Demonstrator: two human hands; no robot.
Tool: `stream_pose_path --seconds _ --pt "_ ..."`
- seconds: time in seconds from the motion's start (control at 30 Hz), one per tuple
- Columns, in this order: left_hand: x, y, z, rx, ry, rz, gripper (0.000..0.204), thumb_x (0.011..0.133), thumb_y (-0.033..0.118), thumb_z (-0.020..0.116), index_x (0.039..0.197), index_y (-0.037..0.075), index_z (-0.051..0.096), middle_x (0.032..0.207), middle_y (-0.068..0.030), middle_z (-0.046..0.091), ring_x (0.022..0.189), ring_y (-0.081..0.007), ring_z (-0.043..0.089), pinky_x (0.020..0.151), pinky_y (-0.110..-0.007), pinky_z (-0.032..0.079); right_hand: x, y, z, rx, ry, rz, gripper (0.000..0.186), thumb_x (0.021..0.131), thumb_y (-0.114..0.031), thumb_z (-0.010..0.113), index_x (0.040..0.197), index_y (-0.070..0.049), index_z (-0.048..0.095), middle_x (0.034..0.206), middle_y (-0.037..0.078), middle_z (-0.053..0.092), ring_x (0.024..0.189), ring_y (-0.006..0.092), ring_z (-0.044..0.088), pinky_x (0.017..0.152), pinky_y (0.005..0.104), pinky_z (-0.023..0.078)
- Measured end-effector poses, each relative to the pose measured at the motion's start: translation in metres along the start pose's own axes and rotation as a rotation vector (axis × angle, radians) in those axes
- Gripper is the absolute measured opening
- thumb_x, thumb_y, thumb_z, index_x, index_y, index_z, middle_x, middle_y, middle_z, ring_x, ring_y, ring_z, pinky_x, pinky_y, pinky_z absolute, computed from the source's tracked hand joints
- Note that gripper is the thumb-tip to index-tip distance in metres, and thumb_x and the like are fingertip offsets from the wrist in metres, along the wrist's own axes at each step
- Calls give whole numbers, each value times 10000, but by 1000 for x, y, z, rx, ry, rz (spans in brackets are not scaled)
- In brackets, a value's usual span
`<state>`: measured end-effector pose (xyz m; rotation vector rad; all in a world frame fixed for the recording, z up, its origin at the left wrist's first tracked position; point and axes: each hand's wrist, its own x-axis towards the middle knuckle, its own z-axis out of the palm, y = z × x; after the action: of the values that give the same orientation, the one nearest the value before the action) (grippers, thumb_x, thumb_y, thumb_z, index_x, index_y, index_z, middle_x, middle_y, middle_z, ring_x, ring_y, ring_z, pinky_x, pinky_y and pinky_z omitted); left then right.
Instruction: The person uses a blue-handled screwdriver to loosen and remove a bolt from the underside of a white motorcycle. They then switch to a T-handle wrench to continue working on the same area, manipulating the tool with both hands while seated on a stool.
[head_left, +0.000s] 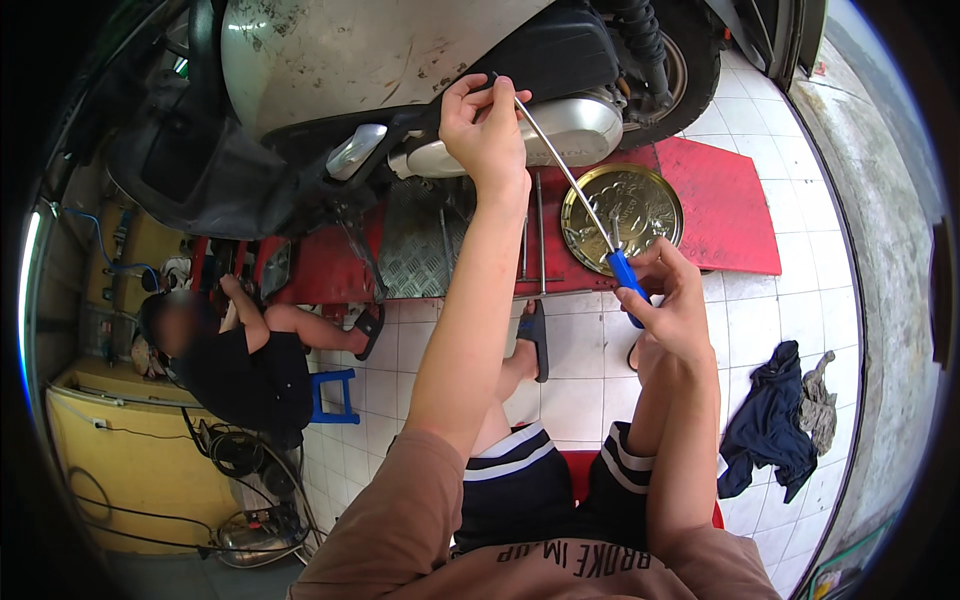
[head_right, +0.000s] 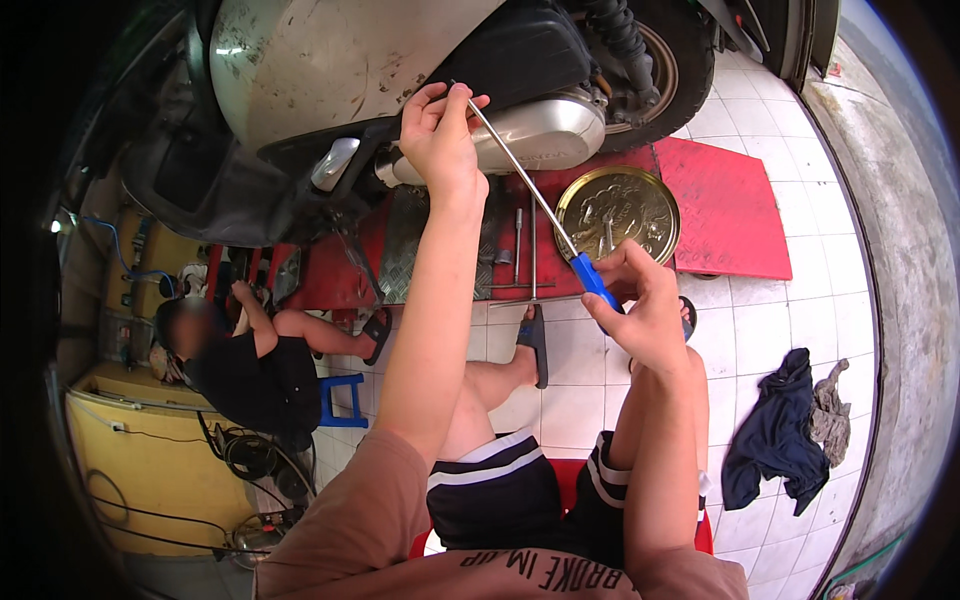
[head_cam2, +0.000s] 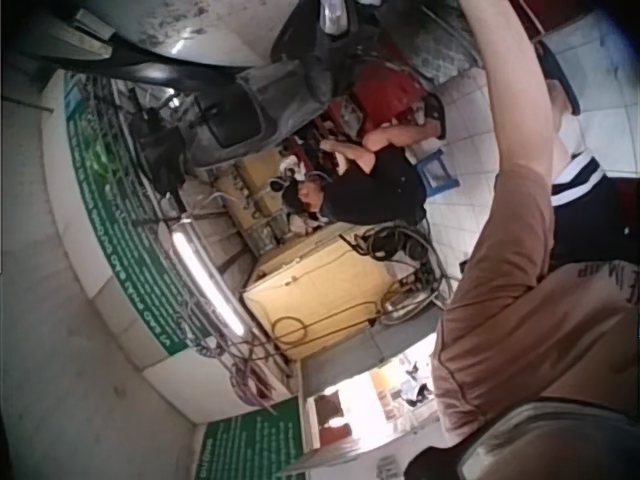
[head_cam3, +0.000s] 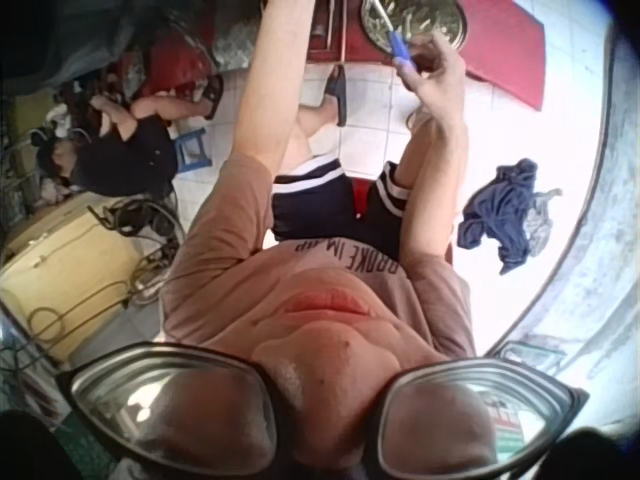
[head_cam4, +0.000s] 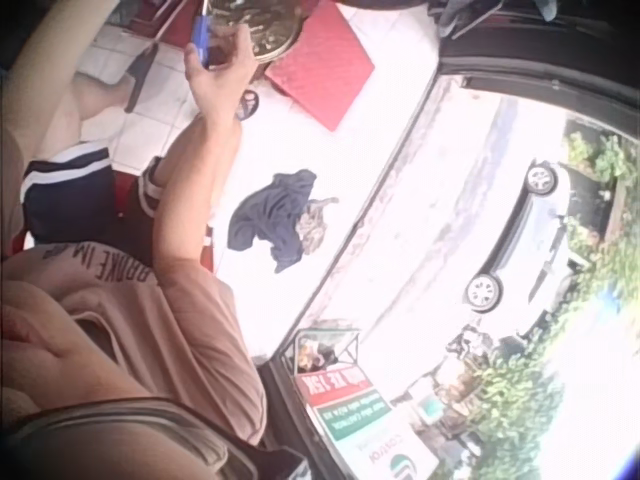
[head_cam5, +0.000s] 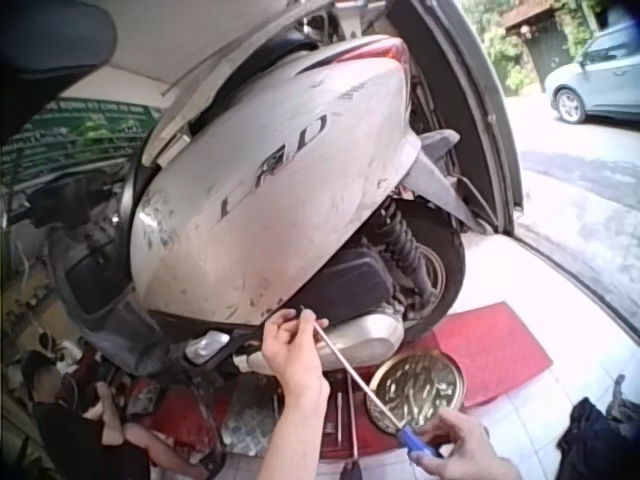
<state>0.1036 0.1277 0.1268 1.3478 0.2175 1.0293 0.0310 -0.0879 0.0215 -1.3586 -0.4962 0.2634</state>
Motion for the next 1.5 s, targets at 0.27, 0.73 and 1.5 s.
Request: stream_pose_path --seconds 0.27,0.73,1.5 --pt "11 -7 -1 158 -29 79 363 852 16 628 1209 -45 607 698 -36 610 606 -134 630 598 -260 476 1 3 10 -118 136 -91 214 721 40 704 875 31 555 776 117 708 711 114 667 655 243 510" --pt "21 -24 1 616 -111 571 357 875 -21 563 1230 -61 586 878 -112 622 590 -161 666 515 -260 504 2 15 54 -222 298 -120 240 738 19 737 896 39 557 904 158 720 880 227 722 740 280 550" --pt "11 -4 0 781 -307 442 562 846 124 639 1275 -119 370 658 -141 665 599 -329 663 602 -414 524 7 2 77 -184 393 -189 233 769 4 729 969 32 614 883 158 722 819 216 727 710 287 547"
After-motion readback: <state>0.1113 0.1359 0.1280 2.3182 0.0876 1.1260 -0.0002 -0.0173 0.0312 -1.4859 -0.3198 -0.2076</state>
